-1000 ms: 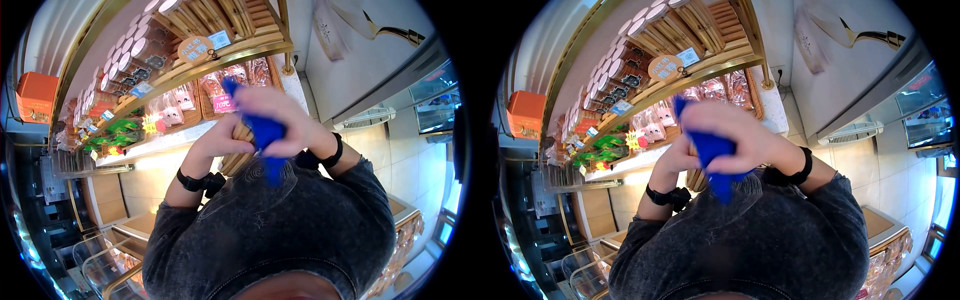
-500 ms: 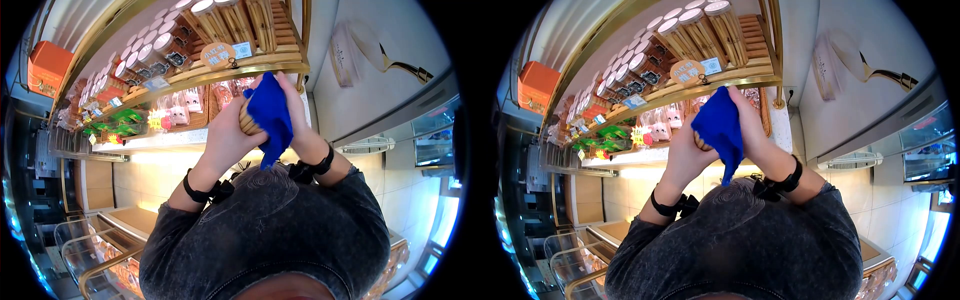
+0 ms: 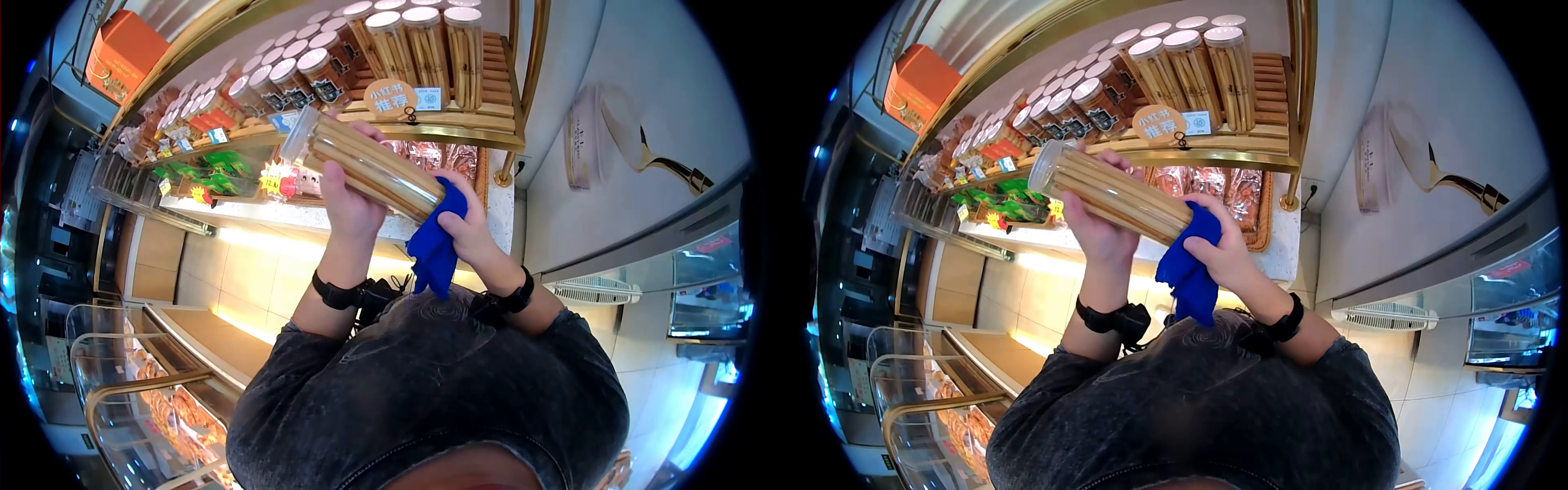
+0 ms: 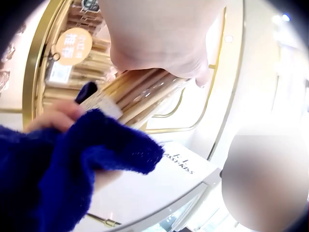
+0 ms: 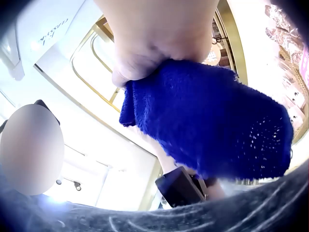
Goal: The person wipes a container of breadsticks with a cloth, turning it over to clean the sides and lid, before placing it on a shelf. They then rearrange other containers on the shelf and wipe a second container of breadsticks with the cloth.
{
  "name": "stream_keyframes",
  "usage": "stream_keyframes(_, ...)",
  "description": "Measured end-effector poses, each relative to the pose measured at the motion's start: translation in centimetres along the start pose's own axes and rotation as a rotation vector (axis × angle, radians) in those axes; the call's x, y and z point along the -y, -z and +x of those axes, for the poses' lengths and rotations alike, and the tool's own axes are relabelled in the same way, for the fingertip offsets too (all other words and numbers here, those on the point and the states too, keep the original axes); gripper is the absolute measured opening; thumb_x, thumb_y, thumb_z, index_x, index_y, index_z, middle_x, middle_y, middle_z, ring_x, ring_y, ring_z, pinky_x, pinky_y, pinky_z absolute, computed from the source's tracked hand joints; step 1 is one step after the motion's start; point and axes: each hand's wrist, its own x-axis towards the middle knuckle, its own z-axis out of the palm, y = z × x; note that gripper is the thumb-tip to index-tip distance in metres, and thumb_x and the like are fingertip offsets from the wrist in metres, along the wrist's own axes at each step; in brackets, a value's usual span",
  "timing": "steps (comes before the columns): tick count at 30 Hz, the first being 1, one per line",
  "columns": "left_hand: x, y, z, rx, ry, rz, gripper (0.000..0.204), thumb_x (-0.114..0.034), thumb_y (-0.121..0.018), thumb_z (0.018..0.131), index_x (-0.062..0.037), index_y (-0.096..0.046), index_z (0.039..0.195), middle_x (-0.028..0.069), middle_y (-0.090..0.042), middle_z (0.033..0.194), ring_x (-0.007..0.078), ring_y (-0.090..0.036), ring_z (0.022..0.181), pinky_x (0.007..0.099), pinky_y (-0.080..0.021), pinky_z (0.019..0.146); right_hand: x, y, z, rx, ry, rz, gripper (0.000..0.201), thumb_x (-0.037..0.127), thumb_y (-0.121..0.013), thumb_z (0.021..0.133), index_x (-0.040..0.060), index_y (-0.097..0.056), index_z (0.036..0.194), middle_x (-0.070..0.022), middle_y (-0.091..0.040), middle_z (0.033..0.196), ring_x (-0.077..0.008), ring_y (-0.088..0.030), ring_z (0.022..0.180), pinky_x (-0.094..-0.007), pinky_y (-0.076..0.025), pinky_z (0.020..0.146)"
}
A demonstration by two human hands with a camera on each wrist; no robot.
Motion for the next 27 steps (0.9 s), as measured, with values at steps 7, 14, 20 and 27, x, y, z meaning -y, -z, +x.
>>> stream_keyframes(7,-6.6,2.6,2.6,0.118,0.309,0.564,0.044,-0.039,-0.044,0.093,-0.0052,-0.053,0.119,0.0053,-0.058,0.096,0.0118,-0.06,0.076,0.0221,-0.047,0.043,2.5,2.3,0.2,-0.118,0.999,-1.074,0.07,0.014,-0.082,0.051,0.0046,-0.053,0.114,-0.0139,-0.051,0.117,-0.0311,-0.052,0.105,-0.0387,-0.043,0.09)
stream_keyframes(14,-7.2,1.4,3.6,0.541,-0.142,0.885,0.038,-0.022,-0.062,0.079,-0.0049,-0.053,0.11,0.0063,-0.054,0.097,0.0134,-0.052,0.083,0.0252,-0.043,0.075,0.7,0.3,1.2,-0.31,0.597,-0.264,0.03,0.023,-0.049,0.084,0.0017,-0.052,0.106,-0.0113,-0.056,0.099,-0.0222,-0.055,0.089,-0.0317,-0.046,0.079)
stream_keyframes(20,-8.3,-0.3,4.1,0.531,0.08,1.033,0.047,-0.015,-0.067,0.076,-0.0039,-0.05,0.118,0.0105,-0.055,0.105,0.0211,-0.054,0.097,0.0311,-0.041,0.088,1.5,-0.3,1.9,-0.454,0.199,0.121,0.038,0.042,-0.042,0.091,0.0086,-0.053,0.105,-0.0051,-0.059,0.09,-0.0139,-0.054,0.069,-0.0269,-0.046,0.058)
stream_keyframes(27,-8.2,-5.2,2.2,0.826,-0.498,1.462,0.054,-0.023,-0.078,0.069,-0.0079,-0.057,0.116,0.0147,-0.057,0.104,0.0308,-0.059,0.092,0.037,-0.049,0.079,1.6,-2.3,4.2,-0.546,-0.151,0.42,0.039,0.04,-0.045,0.093,0.0053,-0.057,0.104,-0.0091,-0.063,0.083,-0.0176,-0.062,0.068,-0.0304,-0.053,0.058)
